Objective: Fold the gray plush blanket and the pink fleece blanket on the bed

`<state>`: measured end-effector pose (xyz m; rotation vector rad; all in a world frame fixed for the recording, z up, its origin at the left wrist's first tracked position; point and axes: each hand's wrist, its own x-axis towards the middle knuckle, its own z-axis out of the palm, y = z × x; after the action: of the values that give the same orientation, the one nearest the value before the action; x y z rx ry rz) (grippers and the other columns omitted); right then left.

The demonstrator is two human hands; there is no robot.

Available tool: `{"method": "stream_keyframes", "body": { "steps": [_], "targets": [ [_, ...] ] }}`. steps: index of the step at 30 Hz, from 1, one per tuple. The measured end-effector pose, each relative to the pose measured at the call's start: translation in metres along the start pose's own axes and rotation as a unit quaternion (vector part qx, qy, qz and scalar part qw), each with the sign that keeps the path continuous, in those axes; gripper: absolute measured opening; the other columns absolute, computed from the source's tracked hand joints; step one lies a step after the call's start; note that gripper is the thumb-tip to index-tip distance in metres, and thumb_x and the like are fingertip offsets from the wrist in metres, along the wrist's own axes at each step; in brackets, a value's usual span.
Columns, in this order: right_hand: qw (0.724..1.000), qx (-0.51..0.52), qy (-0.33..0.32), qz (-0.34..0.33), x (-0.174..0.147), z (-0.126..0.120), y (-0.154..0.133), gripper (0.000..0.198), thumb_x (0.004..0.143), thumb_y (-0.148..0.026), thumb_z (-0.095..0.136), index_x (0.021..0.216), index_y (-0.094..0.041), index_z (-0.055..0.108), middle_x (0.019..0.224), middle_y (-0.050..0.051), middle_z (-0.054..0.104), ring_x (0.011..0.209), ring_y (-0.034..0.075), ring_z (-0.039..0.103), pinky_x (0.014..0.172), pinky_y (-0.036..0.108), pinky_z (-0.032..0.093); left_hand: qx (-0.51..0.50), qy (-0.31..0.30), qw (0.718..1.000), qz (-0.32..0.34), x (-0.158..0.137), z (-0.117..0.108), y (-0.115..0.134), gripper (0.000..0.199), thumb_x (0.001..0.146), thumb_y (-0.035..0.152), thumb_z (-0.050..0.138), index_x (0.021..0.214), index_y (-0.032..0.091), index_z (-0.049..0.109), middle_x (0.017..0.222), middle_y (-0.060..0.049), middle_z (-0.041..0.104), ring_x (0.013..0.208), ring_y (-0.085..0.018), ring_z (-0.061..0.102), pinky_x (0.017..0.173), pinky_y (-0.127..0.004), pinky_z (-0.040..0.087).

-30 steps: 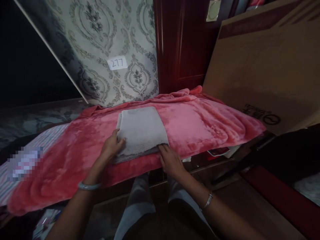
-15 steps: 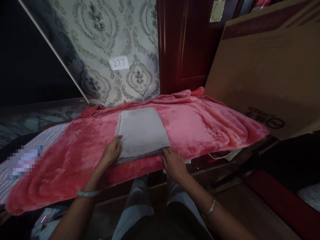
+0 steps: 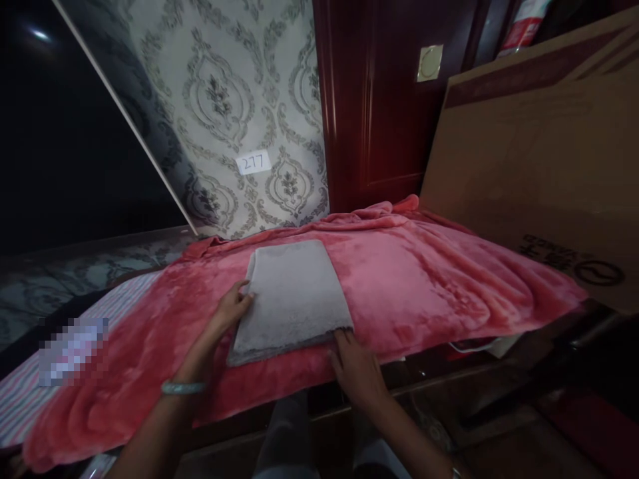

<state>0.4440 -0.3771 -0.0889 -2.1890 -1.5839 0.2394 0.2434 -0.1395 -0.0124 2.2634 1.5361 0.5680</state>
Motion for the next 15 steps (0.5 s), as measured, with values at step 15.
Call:
{"method": "stream_keyframes", "body": {
  "steps": [15],
  "targets": [
    [0.993, -0.048, 0.066, -0.082, 0.002, 0.034, 0.016, 0.043, 0.096, -0.019, 0.042, 0.134, -0.027, 0.060, 0.130, 0.013, 0.064, 0.105, 0.026, 0.069, 0.076, 0.037, 0.059, 0.040, 0.051, 0.994, -0.087, 0.076, 0.025, 0.028, 0.054, 0.087, 0.013, 0.045, 0.141, 0.020, 0.049, 0.125, -0.016, 0.068, 0.112, -0.026, 0.067, 0.093, -0.036, 0.050]
  ]
}}
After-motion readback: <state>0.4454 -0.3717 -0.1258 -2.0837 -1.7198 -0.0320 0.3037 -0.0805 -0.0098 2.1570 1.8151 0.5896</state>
